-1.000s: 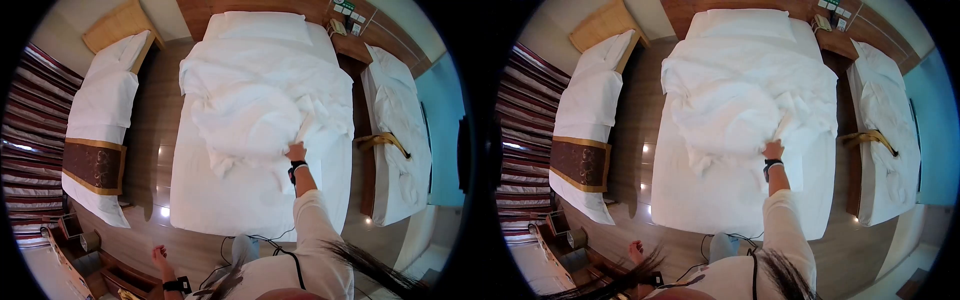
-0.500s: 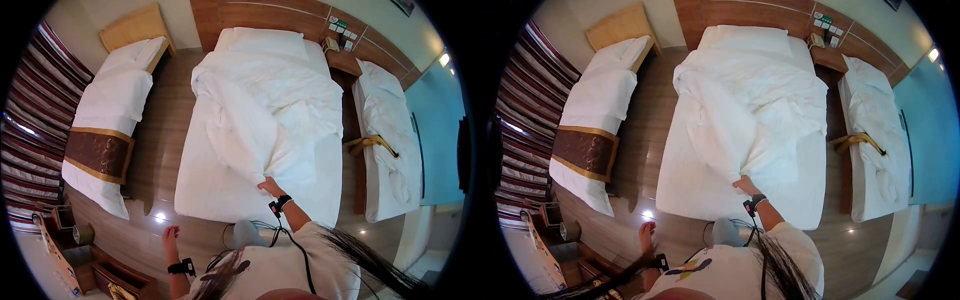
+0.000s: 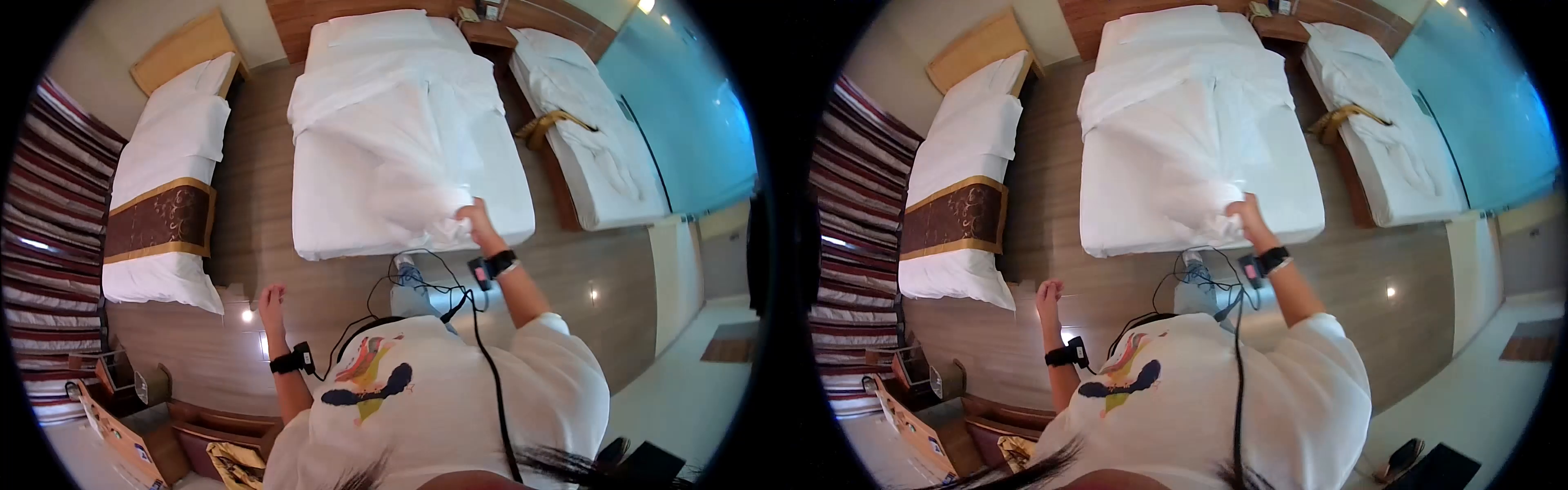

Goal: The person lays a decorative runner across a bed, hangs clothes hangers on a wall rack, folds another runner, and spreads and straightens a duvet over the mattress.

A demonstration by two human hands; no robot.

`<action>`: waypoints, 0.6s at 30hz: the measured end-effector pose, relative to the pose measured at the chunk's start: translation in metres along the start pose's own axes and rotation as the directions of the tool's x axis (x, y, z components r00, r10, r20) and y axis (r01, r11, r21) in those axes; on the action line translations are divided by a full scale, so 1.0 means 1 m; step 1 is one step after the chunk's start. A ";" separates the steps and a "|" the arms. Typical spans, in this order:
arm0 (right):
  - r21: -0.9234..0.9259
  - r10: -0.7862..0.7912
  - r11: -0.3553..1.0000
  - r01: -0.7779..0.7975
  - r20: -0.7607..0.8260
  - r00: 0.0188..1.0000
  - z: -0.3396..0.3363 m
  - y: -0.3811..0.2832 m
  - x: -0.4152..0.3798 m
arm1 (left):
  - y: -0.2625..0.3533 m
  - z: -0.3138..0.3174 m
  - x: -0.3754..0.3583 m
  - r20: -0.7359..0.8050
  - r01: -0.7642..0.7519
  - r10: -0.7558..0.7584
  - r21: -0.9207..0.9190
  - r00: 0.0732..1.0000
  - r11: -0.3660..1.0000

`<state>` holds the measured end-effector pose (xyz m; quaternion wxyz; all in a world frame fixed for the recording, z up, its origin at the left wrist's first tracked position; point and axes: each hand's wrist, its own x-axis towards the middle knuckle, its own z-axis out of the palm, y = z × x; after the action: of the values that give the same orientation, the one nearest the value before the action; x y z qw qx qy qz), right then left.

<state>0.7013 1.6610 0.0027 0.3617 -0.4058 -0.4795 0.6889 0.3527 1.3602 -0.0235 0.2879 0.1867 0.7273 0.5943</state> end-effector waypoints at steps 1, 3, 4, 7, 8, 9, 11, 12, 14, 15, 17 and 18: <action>0.062 -0.009 0.998 0.018 -0.144 0.989 -0.016 -0.006 -0.032 | -0.001 -0.006 -0.005 0.034 0.008 -0.008 -0.015 0.999 1.000; 0.141 -0.058 0.984 0.104 -0.298 0.953 -0.032 -0.037 -0.109 | -0.011 -0.021 0.001 0.110 -0.018 0.013 0.042 0.994 0.999; 0.161 -0.103 0.974 0.160 -0.314 0.944 -0.036 -0.058 -0.151 | -0.015 -0.027 0.006 0.171 -0.044 0.027 0.097 0.985 0.994; 0.161 -0.277 0.866 0.474 -0.634 0.722 -0.092 -0.057 -0.241 | -0.020 -0.024 0.025 0.245 -0.044 0.018 0.101 0.969 0.994; 0.093 -0.312 0.839 0.536 -0.725 0.614 -0.102 -0.066 -0.269 | -0.015 -0.019 0.023 0.258 -0.082 0.044 0.138 0.965 0.987; 0.141 -0.268 0.833 0.535 -0.744 0.613 -0.100 -0.083 -0.290 | -0.006 -0.012 0.025 0.273 -0.127 0.076 0.173 0.959 0.977; 0.191 -0.207 0.830 0.524 -0.768 0.607 -0.098 -0.103 -0.318 | 0.004 0.004 0.026 0.305 -0.124 0.090 0.094 0.948 0.988; 0.188 -0.202 0.836 0.516 -0.769 0.607 -0.100 -0.108 -0.324 | 0.005 0.009 0.025 0.321 -0.136 0.129 -0.002 0.938 0.991; 0.182 -0.203 0.842 0.508 -0.766 0.610 -0.114 -0.105 -0.325 | 0.001 0.015 0.020 0.354 -0.141 0.097 0.101 0.930 0.985; 0.145 -0.204 0.858 0.492 -0.784 0.587 -0.130 -0.092 -0.315 | 0.001 0.020 0.022 0.379 -0.153 0.070 0.196 0.923 0.969; 0.134 -0.187 0.875 0.465 -0.793 0.580 -0.156 -0.065 -0.278 | -0.007 0.022 0.022 0.408 -0.153 0.059 0.204 0.911 0.967; 0.131 -0.196 0.874 0.468 -0.785 0.587 -0.163 -0.057 -0.254 | -0.014 0.023 0.021 0.443 -0.158 0.046 0.219 0.896 0.963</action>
<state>0.9592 1.5116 0.0770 0.7119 -0.4894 -0.2342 0.4459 0.3523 1.3869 -0.0439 0.3849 0.3870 0.7029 0.4560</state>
